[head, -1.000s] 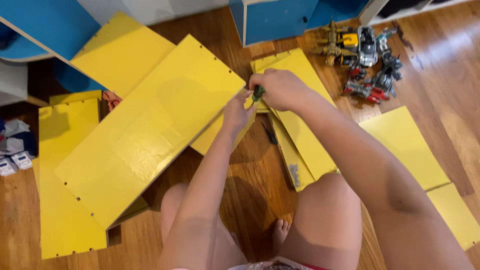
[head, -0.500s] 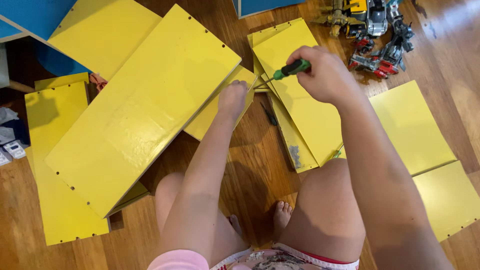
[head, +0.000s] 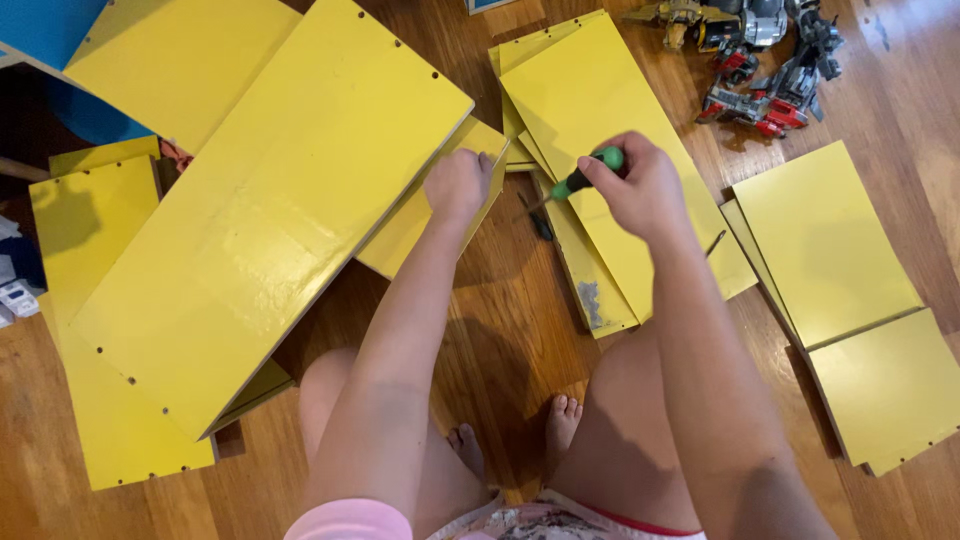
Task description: The person assembles yellow wooden furniture panels on a wooden floor. They use a screwdriver to tighten screws into pre-drilled holes, aligning and securing multiple panels together. The person occasionally reaches for screws from a nearby blue shelf.
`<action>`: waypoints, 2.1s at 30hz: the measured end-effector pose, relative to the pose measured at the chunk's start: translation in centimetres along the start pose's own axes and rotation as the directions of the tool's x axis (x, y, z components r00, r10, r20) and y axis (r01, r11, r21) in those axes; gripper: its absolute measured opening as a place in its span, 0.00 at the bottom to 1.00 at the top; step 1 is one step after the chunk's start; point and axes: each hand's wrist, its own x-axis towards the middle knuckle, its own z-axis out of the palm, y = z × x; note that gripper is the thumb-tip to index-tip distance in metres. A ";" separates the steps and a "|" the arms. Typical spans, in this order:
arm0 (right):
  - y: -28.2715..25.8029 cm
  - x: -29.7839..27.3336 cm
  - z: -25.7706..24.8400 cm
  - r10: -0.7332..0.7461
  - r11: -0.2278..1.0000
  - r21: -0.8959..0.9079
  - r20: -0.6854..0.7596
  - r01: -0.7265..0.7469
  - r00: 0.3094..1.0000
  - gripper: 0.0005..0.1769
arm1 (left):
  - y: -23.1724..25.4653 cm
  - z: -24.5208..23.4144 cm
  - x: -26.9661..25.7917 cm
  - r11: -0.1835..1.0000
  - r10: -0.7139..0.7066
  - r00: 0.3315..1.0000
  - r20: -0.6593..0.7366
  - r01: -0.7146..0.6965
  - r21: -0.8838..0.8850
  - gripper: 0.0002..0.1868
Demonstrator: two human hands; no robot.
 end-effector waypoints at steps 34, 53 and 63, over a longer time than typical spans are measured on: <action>-6.2 8.5 16.4 0.017 0.285 -0.661 0.727 0.694 0.686 0.12 | -6.3 0.8 -3.3 0.698 0.208 0.975 -0.075 -0.201 -0.687 0.45; -5.9 9.4 17.1 0.413 0.550 -0.834 0.305 0.032 0.858 0.23 | -6.6 -0.8 -4.1 0.684 0.259 0.965 -0.042 -0.213 -0.698 0.42; -5.2 7.3 15.4 -0.071 0.268 -0.746 0.615 0.609 0.785 0.11 | -6.5 -0.8 -4.1 0.693 0.258 0.965 -0.034 -0.210 -0.690 0.42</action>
